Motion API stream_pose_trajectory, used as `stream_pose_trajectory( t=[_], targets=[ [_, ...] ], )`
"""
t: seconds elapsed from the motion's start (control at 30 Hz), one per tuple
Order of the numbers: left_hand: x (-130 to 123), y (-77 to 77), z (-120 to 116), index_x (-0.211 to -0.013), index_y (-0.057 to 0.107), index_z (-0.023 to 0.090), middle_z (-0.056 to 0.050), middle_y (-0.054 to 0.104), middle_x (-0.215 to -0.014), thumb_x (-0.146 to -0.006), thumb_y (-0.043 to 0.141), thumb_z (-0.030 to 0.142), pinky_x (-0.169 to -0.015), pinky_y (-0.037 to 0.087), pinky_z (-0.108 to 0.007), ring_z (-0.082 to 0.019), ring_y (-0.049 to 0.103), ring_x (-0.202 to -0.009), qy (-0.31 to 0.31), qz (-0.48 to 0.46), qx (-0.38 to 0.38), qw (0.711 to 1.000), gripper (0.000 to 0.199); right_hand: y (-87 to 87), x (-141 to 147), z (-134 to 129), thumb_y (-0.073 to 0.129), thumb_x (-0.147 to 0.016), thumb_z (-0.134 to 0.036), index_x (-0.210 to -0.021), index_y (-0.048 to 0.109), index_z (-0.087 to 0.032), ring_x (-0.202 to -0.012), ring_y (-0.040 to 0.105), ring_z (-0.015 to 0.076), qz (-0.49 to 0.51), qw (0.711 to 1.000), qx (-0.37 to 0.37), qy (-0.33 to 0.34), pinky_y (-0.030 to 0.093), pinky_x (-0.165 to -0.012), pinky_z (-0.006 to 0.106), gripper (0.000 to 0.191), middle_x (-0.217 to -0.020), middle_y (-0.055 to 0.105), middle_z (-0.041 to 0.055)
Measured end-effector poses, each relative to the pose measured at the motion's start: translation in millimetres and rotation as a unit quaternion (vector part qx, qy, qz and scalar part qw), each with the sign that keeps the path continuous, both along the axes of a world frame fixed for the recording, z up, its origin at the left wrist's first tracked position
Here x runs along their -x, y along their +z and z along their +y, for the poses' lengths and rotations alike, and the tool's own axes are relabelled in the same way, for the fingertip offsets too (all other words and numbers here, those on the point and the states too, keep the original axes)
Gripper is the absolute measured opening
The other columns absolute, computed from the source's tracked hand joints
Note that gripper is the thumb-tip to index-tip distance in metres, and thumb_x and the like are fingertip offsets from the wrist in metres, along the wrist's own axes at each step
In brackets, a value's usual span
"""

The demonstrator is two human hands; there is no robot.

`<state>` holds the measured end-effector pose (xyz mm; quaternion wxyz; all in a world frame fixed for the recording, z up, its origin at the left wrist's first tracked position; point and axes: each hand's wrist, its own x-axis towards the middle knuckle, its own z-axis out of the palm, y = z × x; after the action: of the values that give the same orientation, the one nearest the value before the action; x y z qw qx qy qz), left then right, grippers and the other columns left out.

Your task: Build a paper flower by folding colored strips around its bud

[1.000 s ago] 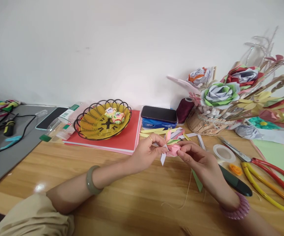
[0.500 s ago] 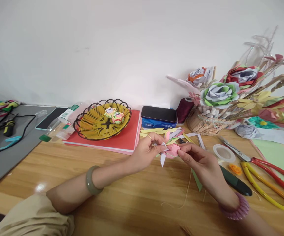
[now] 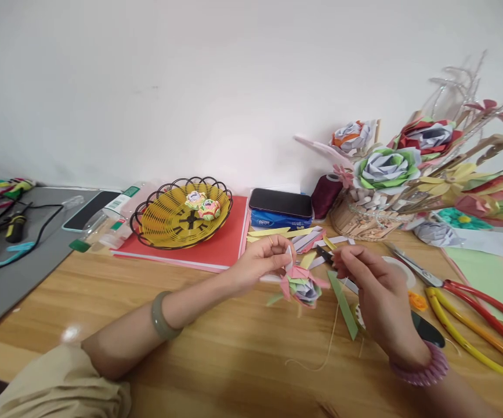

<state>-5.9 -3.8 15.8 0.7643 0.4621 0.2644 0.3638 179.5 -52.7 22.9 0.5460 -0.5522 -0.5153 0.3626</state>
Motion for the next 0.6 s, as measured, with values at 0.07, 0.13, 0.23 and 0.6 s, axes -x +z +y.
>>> stream_pose_trajectory(
  t=[0.07, 0.13, 0.23, 0.6],
  targets=[
    [1, 0.1, 1, -0.077, 0.051, 0.014, 0.003, 0.053, -0.070, -0.062, 0.072, 0.035, -0.051, 0.041, -0.015, -0.004, 0.050, -0.057, -0.020, 0.007, 0.013, 1.000, 0.034, 2.2, 2, 0, 0.055, -0.079, -0.043, -0.082, 0.064, -0.024, -0.084, 0.055, 0.0200, -0.041, 0.999, 0.010, 0.033, 0.045, -0.071, 0.030, 0.022, -0.089, 0.062, 0.0031],
    [1, -0.5, 1, -0.075, 0.050, 0.014, 0.002, 0.054, -0.071, -0.061, 0.073, 0.036, -0.052, 0.042, -0.016, -0.005, 0.052, -0.058, -0.024, 0.004, 0.029, 0.999, 0.035, 5.4, 6, 0, 0.054, -0.079, -0.045, -0.084, 0.065, -0.023, -0.090, 0.056, 0.0220, -0.064, 0.993, 0.041, 0.090, 0.046, -0.075, 0.031, 0.025, -0.093, 0.064, 0.0037],
    [1, -2.2, 2, -0.074, 0.050, 0.014, 0.001, 0.055, -0.072, -0.058, 0.075, 0.036, -0.057, 0.044, -0.019, -0.007, 0.054, -0.062, -0.028, 0.003, 0.048, 0.998, 0.037, 8.7, 11, 0, 0.058, -0.076, -0.044, -0.085, 0.064, -0.021, -0.083, 0.059, 0.0203, -0.048, 0.981, 0.090, 0.162, 0.047, -0.071, 0.029, 0.025, -0.087, 0.066, 0.0027],
    [-2, -6.7, 2, -0.073, 0.055, 0.013, -0.001, 0.061, -0.069, -0.058, 0.070, 0.028, -0.065, 0.046, -0.027, -0.011, 0.058, -0.063, -0.037, 0.093, 0.070, 0.992, 0.026, -7.8, 13, 1, 0.065, -0.069, -0.045, -0.077, 0.061, -0.017, -0.067, 0.057, 0.0158, -0.036, 0.980, 0.125, 0.151, 0.045, -0.061, 0.027, 0.029, -0.075, 0.063, 0.0026]
  ],
)
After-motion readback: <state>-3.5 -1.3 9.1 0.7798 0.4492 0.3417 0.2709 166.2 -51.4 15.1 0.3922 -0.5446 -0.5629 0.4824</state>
